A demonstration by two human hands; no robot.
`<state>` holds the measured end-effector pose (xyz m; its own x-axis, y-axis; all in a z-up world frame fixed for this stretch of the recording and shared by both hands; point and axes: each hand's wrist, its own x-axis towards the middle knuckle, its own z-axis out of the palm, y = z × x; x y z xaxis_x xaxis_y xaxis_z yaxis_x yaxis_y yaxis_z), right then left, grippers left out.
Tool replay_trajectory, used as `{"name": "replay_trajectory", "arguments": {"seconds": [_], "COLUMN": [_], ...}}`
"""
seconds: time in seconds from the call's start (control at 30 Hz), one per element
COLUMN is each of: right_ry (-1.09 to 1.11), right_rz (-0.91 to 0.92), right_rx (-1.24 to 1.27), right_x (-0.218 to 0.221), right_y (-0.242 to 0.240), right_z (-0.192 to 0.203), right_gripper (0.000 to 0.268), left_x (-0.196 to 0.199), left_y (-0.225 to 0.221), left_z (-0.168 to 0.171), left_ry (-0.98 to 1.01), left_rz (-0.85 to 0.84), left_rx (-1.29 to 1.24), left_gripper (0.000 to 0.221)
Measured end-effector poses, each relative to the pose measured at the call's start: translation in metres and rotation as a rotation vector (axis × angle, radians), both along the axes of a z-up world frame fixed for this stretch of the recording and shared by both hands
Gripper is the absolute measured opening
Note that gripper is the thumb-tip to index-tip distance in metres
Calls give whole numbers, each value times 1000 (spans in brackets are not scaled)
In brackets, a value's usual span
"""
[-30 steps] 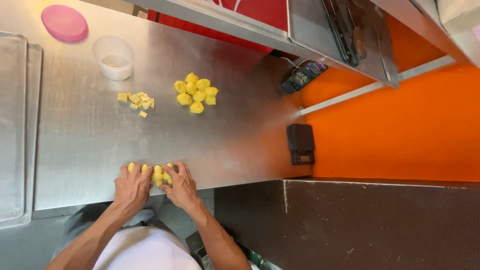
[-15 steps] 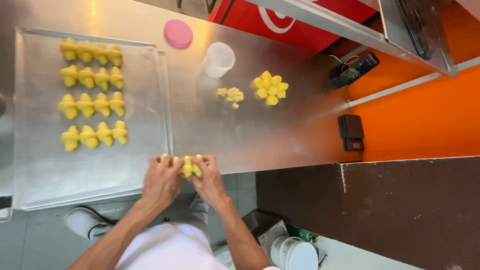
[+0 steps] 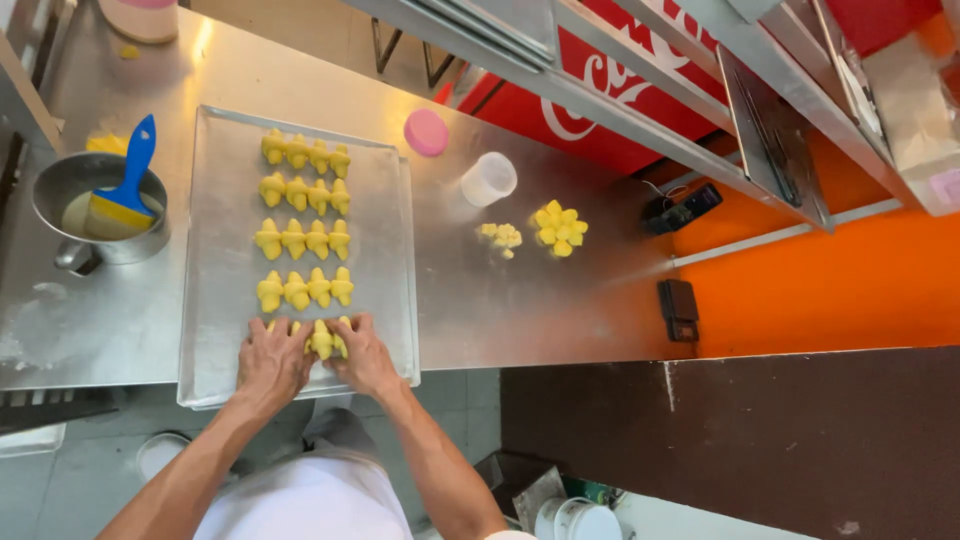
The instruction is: Shaping and rolling small pieces of yellow dough into crescent shapes and brushing them with liquid on a metal table
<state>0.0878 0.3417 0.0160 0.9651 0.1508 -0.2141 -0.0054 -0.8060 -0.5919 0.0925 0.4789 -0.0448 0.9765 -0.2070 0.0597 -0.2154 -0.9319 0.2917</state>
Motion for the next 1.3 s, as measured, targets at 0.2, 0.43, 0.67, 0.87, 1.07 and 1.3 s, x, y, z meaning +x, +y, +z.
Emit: {"name": "replay_trajectory", "arguments": {"seconds": [0.2,0.43,0.67,0.87,1.07,1.3], "right_ry": [-385,-383,-343,-158,-174,-639], "right_rz": [168,288,542,361,209,280], "right_rx": [-273,-160,-1126,-174,162,-242], "right_x": [-15,-19,-7,-15,-2,46], "right_y": [24,24,18,19,-5,14], "right_z": [48,1,6,3,-14,-21], "right_gripper": [59,54,90,66,45,56], "left_x": [-15,-16,-15,-26,-3,51], "left_y": [-4,2,-6,-1,18,0], "left_z": [38,46,46,40,30,-1], "left_ry": [-10,-342,-218,-203,32,-112], "left_rz": [-40,-241,-145,-126,-245,-180], "left_rx": [259,-202,-205,-277,-209,146], "left_gripper": [81,71,76,90,88,82]}}
